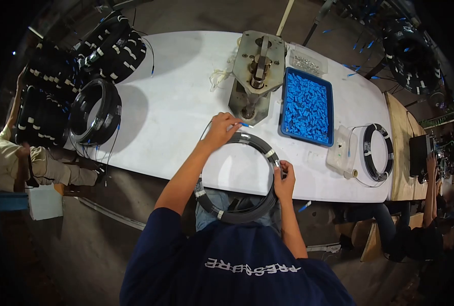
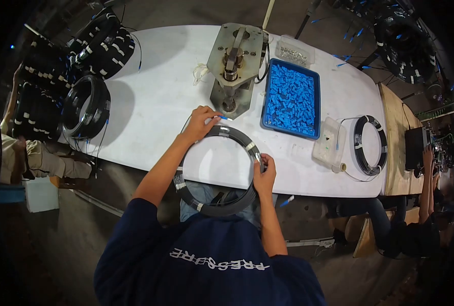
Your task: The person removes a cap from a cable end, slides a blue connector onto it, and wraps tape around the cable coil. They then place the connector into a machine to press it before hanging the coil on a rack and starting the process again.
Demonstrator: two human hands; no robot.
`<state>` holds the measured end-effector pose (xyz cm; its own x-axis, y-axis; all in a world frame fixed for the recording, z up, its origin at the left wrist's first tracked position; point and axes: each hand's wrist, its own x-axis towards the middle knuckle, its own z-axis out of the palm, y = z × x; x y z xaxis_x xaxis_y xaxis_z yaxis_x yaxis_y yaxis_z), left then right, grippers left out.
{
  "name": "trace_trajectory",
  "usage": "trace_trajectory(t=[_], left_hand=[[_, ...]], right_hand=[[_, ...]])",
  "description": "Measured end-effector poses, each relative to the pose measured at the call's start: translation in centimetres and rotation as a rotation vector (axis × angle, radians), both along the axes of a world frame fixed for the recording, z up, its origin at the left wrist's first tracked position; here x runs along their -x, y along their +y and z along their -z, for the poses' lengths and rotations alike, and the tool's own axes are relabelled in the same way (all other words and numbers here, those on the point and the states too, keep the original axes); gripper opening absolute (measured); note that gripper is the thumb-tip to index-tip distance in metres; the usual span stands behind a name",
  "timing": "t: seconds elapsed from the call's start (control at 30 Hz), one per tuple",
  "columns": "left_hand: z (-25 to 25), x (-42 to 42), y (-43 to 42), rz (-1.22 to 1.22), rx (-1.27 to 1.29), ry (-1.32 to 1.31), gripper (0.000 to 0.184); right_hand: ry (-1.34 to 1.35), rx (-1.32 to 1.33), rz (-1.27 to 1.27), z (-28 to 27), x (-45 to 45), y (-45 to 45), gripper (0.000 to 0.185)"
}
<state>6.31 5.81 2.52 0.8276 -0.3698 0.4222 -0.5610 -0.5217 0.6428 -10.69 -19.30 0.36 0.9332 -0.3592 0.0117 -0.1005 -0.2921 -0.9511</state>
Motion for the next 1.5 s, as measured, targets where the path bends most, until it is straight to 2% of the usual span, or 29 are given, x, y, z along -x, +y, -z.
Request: trace_trajectory(t=[0.13, 0.2, 0.4, 0.5, 0.53, 0.6, 0.63, 0.7, 0.73, 0.8, 0.87, 1.03, 1.4, 1.5], left_hand=[[-0.7, -0.6, -1.2, 0.056, -0.018, -0.158, 0.015], [-0.8, -1.1, -1.5, 0.043, -0.001, -0.180, 0.013], [-1.2, -1.6, -1.4, 0.075, -0.019, -0.236, 0.013], [-1.5, -1.1, -1.1, 0.070, -0.039, -0.215, 0.012], [-1.6, -0.8, -1.1, 0.057, -0.061, -0.198, 0.012], [-1.4, -0.6, -1.0, 0.034, -0.059, -0.202, 0.012], [-1.3, -0.3, -1.0, 0.006, -0.053, -0.196, 0.012], [-1.0, 0.0, -0.8, -0.023, -0.065, -0.189, 0.012], [-0.9, 0.1, -0.7, -0.052, -0.072, -0.181, 0.011], [-0.6, 0.1, -0.6, -0.081, -0.084, -0.192, 0.011], [-0.1, 0.0, -0.5, -0.108, -0.094, -0.195, 0.010], [-0.1, -0.7, -1.5, -0.179, -0.210, -0.190, 0.012], [0.2, -2.4, -1.6, -0.187, -0.271, -0.171, 0.020], [-0.4, -2.4, -1.8, -0.184, -0.264, -0.077, 0.025]], right_hand=[[0.044, 0.145, -0.016, -1.8, -1.5, 0.8, 0.039], [0.056, 0.390, -0.042, -1.3, -2.5, 1.0, 0.040], [-0.006, 0.359, -0.039, -0.2, -3.3, 1.0, 0.041], [0.081, 0.617, -0.070, -1.2, -4.5, 1.2, 0.046], [0.075, 0.615, -0.067, -1.8, -5.5, 1.4, 0.046], [-0.220, 0.547, -0.131, -2.9, -8.1, 2.1, 0.044], [-0.219, 0.543, -0.130, -3.4, -9.5, 2.6, 0.044], [-0.247, 0.343, -0.393, -4.0, -12.2, 3.7, 0.032], [-0.253, 0.341, -0.395, -4.2, -13.0, 4.3, 0.032], [-0.114, 0.243, -0.497, -4.4, -14.5, 5.4, 0.022], [-0.192, 0.257, -0.468, -4.4, -14.7, 6.0, 0.020], [-0.110, 0.234, -0.308, -2.4, -15.9, 6.0, 0.020], [0.094, 0.240, -0.264, -1.6, -18.2, 6.5, 0.032], [0.131, 0.253, -0.291, -1.3, -18.6, 6.4, 0.034]])
